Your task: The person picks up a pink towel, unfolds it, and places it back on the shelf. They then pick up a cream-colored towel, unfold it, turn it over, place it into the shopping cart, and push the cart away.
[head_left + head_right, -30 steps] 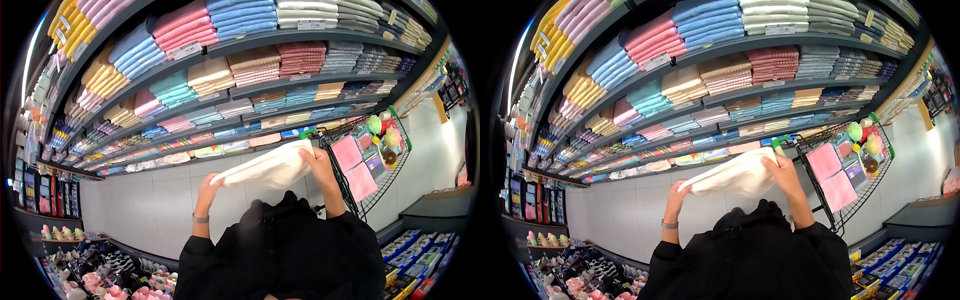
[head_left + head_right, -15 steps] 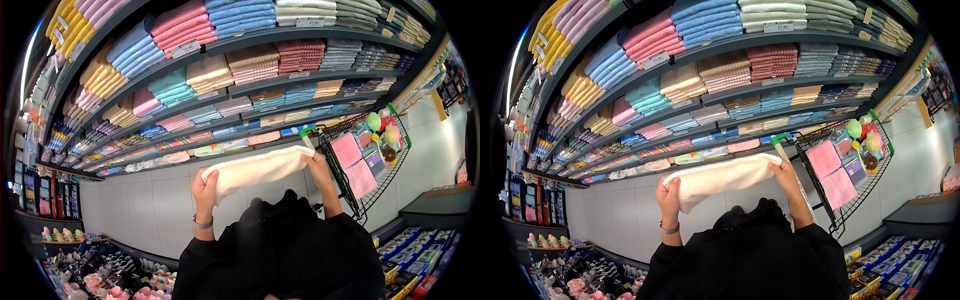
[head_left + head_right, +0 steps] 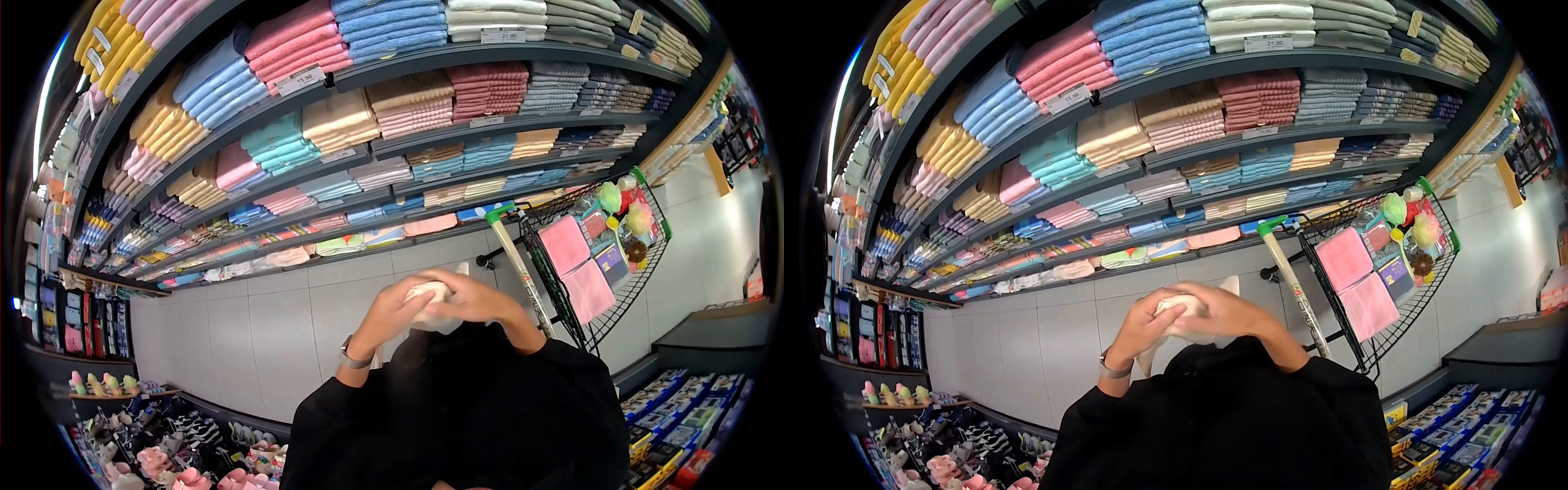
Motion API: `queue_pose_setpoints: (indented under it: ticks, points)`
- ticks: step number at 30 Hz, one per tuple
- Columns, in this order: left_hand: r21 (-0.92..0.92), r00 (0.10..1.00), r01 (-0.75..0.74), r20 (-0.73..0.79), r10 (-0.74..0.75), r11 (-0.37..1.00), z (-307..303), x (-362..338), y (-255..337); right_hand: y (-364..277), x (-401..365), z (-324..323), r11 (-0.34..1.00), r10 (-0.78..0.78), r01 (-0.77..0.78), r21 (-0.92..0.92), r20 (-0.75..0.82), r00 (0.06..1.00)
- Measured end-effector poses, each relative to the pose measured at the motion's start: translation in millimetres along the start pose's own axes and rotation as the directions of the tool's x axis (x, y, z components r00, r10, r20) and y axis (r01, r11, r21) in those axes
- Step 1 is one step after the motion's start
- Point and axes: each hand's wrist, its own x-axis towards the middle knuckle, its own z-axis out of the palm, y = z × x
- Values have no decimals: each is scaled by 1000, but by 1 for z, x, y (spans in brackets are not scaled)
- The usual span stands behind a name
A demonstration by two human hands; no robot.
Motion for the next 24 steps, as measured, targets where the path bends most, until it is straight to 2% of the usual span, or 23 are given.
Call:
queue_pose_setpoints:
  ticks: [4,5,7,8,10,11,13,17,19,20,22,24]
  points:
    - [28,1000,16,-1,-16,999,-3,-3,-5,6,2,0,976,115,-109,-188,22,993]
    - [29,1000,18,-21,-18,999,-2,-4,-7,5,2,1,976,117,-110,-188,25,993]
    - [30,999,20,-38,-19,999,-2,-6,-13,-1,0,2,940,213,-216,-264,-39,976]
    - [10,998,40,-57,-39,999,-3,-8,-18,1,0,2,940,214,-217,-264,-40,976]
    - [-9,995,60,-77,-60,998,-4,-11,-31,5,-3,1,937,84,-111,-330,-97,992]
    - [-30,997,12,-82,-14,999,-5,-12,-40,4,-4,1,937,84,-111,-331,-97,992]
    - [-52,996,-37,-88,32,998,-8,-10,-54,-1,-8,-1,952,82,-120,-281,-143,986]
    - [87,999,-9,-35,12,996,-15,-6,-80,-17,-19,-10,977,96,-133,-166,-214,972]
    - [128,1000,9,-19,-7,992,-17,-3,-97,-14,-26,-16,999,48,-51,-7,-277,960]
    - [164,1000,-11,-14,13,986,-17,-2,-106,-14,-28,-19,999,49,-53,-8,-278,959]
    - [198,999,-30,-6,32,980,-17,0,-123,-18,-32,-24,992,0,42,123,-326,945]
    - [198,997,-66,-20,71,978,-17,3,-137,-25,-33,-27,990,8,43,137,-348,938]
